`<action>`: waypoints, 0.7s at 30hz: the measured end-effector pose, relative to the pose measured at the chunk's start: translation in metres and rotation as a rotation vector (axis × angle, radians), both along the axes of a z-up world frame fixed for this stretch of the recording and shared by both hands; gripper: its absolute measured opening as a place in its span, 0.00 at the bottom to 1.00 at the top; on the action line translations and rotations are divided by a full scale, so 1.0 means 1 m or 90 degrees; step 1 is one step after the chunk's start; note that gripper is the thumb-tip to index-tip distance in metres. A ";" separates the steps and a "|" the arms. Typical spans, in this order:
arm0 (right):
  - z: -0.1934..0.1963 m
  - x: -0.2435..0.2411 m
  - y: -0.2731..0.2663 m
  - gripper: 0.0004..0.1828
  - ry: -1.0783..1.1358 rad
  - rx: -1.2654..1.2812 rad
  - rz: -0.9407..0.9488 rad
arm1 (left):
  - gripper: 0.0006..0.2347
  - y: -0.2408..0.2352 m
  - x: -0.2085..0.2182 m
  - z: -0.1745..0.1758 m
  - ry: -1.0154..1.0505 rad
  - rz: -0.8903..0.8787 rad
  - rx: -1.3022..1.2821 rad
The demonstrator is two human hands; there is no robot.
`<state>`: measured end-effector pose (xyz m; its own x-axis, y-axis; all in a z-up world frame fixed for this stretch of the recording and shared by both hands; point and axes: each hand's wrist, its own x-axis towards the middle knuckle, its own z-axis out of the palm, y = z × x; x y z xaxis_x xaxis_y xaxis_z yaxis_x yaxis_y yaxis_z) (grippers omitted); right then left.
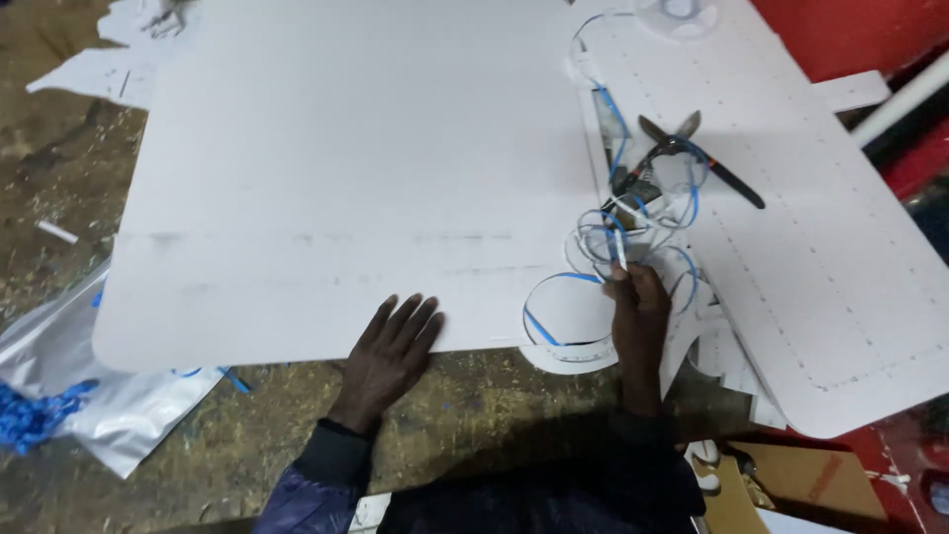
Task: Applying flexible LED light strips to a sign board by peeling the adhesive backing and sticking them along a marked path.
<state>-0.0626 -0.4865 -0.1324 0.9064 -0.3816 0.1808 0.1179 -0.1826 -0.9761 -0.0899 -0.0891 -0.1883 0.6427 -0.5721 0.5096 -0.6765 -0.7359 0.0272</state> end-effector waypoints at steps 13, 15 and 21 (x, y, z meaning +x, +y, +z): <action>0.043 0.011 -0.013 0.09 -0.060 0.361 -0.032 | 0.23 -0.017 -0.009 0.078 -0.148 -0.045 -0.109; 0.059 0.018 -0.024 0.12 -0.114 0.408 -0.007 | 0.21 -0.030 -0.005 0.087 -0.170 -0.035 -0.102; 0.107 -0.023 -0.064 0.21 -0.066 0.224 -0.139 | 0.30 -0.082 0.004 0.073 -0.141 -0.081 -0.183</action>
<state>-0.0855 -0.5504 -0.0252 0.7815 -0.6173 0.0904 0.2135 0.1284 -0.9685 -0.0864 -0.1714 -0.1154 0.4326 -0.4541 0.7789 -0.7748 -0.6290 0.0636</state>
